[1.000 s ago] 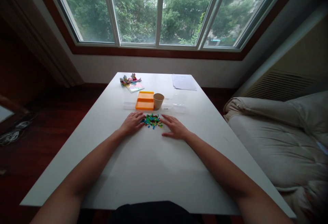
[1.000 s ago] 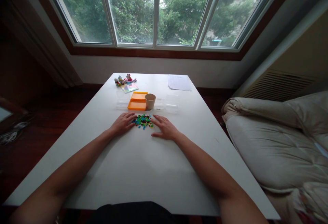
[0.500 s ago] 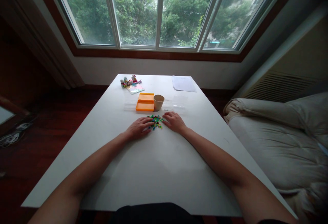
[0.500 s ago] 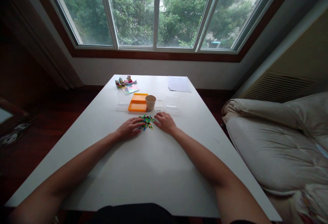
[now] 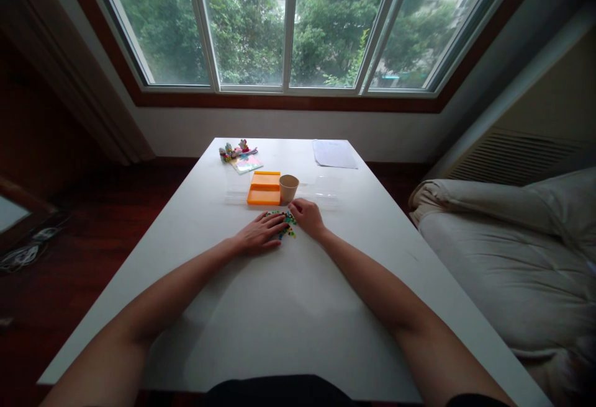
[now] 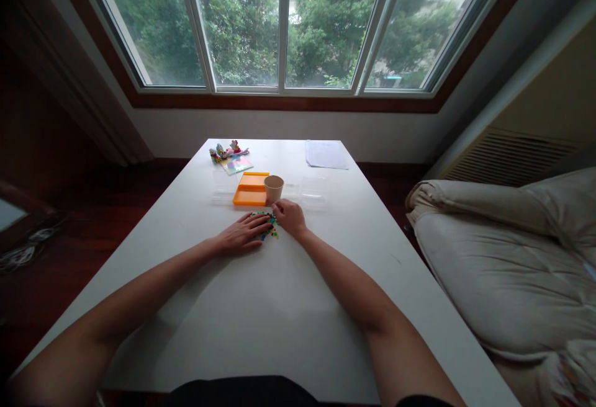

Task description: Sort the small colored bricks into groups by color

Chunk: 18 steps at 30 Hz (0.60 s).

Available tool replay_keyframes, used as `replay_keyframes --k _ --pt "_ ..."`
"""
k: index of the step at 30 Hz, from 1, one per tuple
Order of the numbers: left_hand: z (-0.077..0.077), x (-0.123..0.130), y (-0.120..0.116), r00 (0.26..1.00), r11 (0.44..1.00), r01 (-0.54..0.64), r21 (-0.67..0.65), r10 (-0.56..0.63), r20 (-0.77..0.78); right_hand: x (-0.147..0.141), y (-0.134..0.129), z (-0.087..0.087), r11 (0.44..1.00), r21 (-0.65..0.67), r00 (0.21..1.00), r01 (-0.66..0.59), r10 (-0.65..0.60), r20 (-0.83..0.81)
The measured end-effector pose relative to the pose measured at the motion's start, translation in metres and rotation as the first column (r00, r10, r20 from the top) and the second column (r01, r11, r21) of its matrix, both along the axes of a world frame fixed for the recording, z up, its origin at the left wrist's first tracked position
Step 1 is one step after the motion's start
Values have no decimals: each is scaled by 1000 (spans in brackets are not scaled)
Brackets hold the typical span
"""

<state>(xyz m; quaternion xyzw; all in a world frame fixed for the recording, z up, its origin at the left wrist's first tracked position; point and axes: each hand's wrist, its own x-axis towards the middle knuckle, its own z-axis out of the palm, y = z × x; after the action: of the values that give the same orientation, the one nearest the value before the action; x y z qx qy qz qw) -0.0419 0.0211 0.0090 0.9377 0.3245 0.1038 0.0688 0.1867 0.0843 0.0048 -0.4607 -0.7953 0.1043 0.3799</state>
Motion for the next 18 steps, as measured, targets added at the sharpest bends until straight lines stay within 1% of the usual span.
replay_keyframes --k 2,5,8,11,18 --pt "-2 2 4 1000 1000 -11 -6 11 7 0 3 -2 998 -22 994 55 -56 -93" --pt "-4 2 10 999 999 -31 -11 32 18 6 5 -7 996 -59 985 71 -79 -153" --pt "-7 2 15 998 998 -60 -2 60 32 11 3 -11 996 -83 984 42 -55 -171" --pt "-11 -2 19 992 993 -118 10 117 45 12 1 -12 996 -94 984 12 -28 -178" --pt "-18 -22 18 974 974 -228 3 228 1 12 -1 -12 990 -133 984 -37 12 -180"
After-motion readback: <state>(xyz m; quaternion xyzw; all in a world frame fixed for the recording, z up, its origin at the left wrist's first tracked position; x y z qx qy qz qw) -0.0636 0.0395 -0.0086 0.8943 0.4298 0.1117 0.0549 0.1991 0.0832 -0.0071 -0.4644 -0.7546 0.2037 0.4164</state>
